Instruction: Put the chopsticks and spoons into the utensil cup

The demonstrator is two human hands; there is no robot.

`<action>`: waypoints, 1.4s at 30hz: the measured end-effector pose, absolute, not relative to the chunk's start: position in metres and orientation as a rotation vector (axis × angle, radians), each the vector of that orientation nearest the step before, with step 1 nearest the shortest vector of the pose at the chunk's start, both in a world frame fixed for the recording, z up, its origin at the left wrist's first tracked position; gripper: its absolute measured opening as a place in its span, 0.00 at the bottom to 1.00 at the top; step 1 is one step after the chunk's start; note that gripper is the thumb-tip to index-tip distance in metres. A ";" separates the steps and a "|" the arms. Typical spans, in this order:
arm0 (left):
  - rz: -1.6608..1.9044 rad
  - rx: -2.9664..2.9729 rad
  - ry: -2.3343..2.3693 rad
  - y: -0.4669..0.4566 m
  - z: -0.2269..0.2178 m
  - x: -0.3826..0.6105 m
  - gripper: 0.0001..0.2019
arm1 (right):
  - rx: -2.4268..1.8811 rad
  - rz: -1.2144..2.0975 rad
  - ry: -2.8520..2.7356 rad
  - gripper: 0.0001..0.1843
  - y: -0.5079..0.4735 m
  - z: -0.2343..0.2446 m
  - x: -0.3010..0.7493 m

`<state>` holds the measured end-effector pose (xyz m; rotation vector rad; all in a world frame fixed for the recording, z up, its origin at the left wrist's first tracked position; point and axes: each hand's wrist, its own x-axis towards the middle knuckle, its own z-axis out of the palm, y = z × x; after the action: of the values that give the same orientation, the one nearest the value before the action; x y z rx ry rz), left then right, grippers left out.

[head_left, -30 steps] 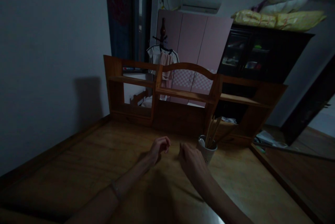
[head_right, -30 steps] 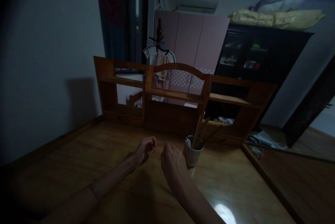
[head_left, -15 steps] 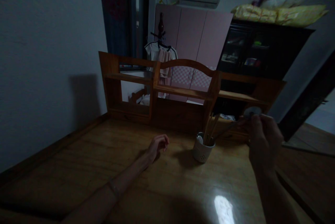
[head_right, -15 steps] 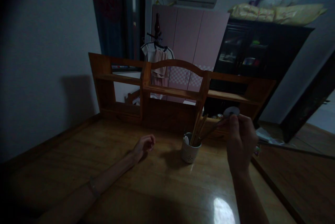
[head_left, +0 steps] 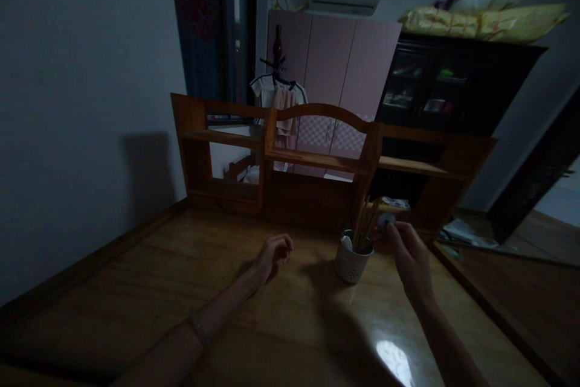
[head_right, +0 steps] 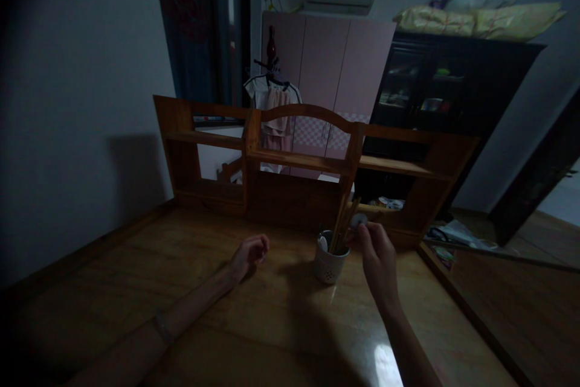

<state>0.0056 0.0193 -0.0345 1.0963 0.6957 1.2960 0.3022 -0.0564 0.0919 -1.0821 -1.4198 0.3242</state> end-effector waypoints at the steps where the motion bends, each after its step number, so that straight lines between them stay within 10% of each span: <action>1: 1.294 1.096 0.696 0.019 -0.034 0.006 0.04 | -1.091 0.350 -1.435 0.15 -0.056 0.089 0.302; 42: 1.280 1.081 0.695 0.018 -0.034 0.006 0.04 | -1.099 0.845 -1.588 0.24 -0.068 0.087 0.312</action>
<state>0.0064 0.0184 -0.0341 1.0812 0.6952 1.2800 0.3118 -0.0678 0.0866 -1.0986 -1.5879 0.8454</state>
